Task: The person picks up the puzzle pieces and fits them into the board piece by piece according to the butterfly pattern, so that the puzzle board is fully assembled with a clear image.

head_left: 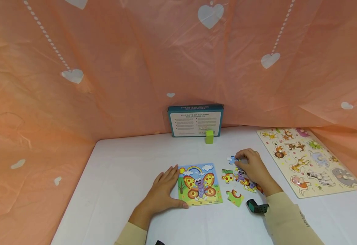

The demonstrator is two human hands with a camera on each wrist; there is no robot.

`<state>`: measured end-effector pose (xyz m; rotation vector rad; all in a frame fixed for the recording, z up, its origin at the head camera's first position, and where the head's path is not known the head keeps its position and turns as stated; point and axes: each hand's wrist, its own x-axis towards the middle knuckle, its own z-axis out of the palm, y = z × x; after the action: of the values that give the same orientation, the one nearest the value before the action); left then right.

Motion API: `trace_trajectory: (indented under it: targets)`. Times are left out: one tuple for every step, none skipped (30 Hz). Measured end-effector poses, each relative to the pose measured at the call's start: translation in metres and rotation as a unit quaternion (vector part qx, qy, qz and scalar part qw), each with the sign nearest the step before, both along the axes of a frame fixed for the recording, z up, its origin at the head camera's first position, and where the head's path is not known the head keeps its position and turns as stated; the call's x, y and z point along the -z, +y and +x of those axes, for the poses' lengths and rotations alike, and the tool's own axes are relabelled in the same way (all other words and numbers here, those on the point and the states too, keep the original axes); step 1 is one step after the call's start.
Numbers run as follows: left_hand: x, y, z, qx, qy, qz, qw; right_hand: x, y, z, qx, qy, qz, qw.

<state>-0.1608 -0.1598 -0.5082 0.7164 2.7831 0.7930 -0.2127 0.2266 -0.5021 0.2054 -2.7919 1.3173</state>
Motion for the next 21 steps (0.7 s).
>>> trace_trajectory:
  targets:
    - [0.0001, 0.0000, 0.0001, 0.000, 0.000, 0.000, 1.0000, -0.0005, -0.0002, 0.0003, 0.002, -0.001, -0.002, 1.0000]
    - [0.0002, 0.0000, 0.0001, 0.000, 0.000, -0.001, 1.0000, -0.0006, -0.0003, 0.0003, 0.002, -0.002, -0.001, 1.0000]
    - [0.0004, -0.0001, 0.0000, 0.000, 0.001, -0.002, 1.0000, -0.0010, -0.0005, 0.0005, 0.002, -0.001, 0.002, 1.0000]
    - [0.0006, -0.0001, 0.0001, 0.000, 0.001, -0.002, 1.0000, -0.0013, -0.0008, 0.0007, -0.001, -0.001, 0.007, 1.0000]
    - [0.0006, -0.0002, 0.0001, 0.000, 0.001, -0.004, 1.0000, -0.0016, -0.0010, 0.0010, -0.003, 0.001, 0.013, 0.9999]
    - [0.0007, -0.0002, 0.0001, 0.001, 0.002, -0.004, 1.0000, -0.0019, -0.0013, 0.0012, -0.006, 0.002, 0.019, 0.9998]
    - [0.0006, -0.0002, 0.0000, 0.000, 0.002, -0.004, 1.0000, -0.0020, -0.0014, 0.0013, -0.010, 0.006, 0.026, 0.9996]
    - [0.0006, -0.0002, 0.0000, 0.000, 0.002, -0.004, 1.0000, -0.0021, -0.0019, 0.0015, -0.013, 0.010, 0.031, 0.9994]
    - [0.0005, -0.0001, -0.0001, -0.001, 0.002, -0.004, 1.0000, -0.0022, -0.0023, 0.0017, -0.015, 0.013, 0.033, 0.9993]
    - [0.0002, -0.0001, 0.0000, -0.001, 0.001, -0.004, 1.0000, -0.0021, -0.0028, 0.0018, -0.014, 0.016, 0.034, 0.9992]
    - [-0.0001, -0.0001, 0.0000, -0.001, 0.000, -0.005, 1.0000, -0.0020, -0.0032, 0.0018, -0.014, 0.020, 0.033, 0.9992]
    - [0.0000, -0.0002, -0.0001, 0.000, 0.001, -0.002, 1.0000, -0.0017, -0.0037, 0.0017, -0.013, 0.023, 0.031, 0.9991]
    - [-0.0001, -0.0002, -0.0002, 0.001, 0.002, -0.002, 1.0000, -0.0014, -0.0042, 0.0016, -0.013, 0.026, 0.030, 0.9991]
    - [-0.0003, -0.0002, -0.0002, 0.001, 0.001, -0.002, 1.0000, -0.0011, -0.0047, 0.0016, -0.012, 0.028, 0.029, 0.9991]
    - [-0.0002, -0.0002, -0.0002, 0.002, 0.001, -0.001, 1.0000, -0.0007, -0.0049, 0.0013, -0.010, 0.028, 0.029, 0.9991]
    - [-0.0003, -0.0003, -0.0002, 0.003, 0.002, 0.000, 1.0000, -0.0005, -0.0051, 0.0010, -0.009, 0.028, 0.032, 0.9991]
    - [-0.0003, -0.0003, -0.0001, 0.003, 0.002, 0.001, 1.0000, -0.0002, -0.0052, 0.0005, -0.010, 0.027, 0.036, 0.9989]
    - [-0.0004, -0.0002, 0.0000, 0.003, 0.001, 0.002, 1.0000, 0.0003, -0.0053, 0.0001, -0.011, 0.026, 0.042, 0.9987]
    - [-0.0005, -0.0002, 0.0002, 0.003, 0.000, 0.001, 1.0000, 0.0010, -0.0055, -0.0002, -0.011, 0.025, 0.048, 0.9985]
    - [-0.0005, -0.0003, 0.0004, 0.002, -0.001, 0.001, 1.0000, 0.0014, -0.0058, -0.0003, -0.012, 0.025, 0.055, 0.9981]
    - [-0.0002, -0.0003, 0.0005, 0.003, 0.000, 0.002, 1.0000, 0.0020, -0.0061, -0.0005, -0.012, 0.025, 0.060, 0.9978]
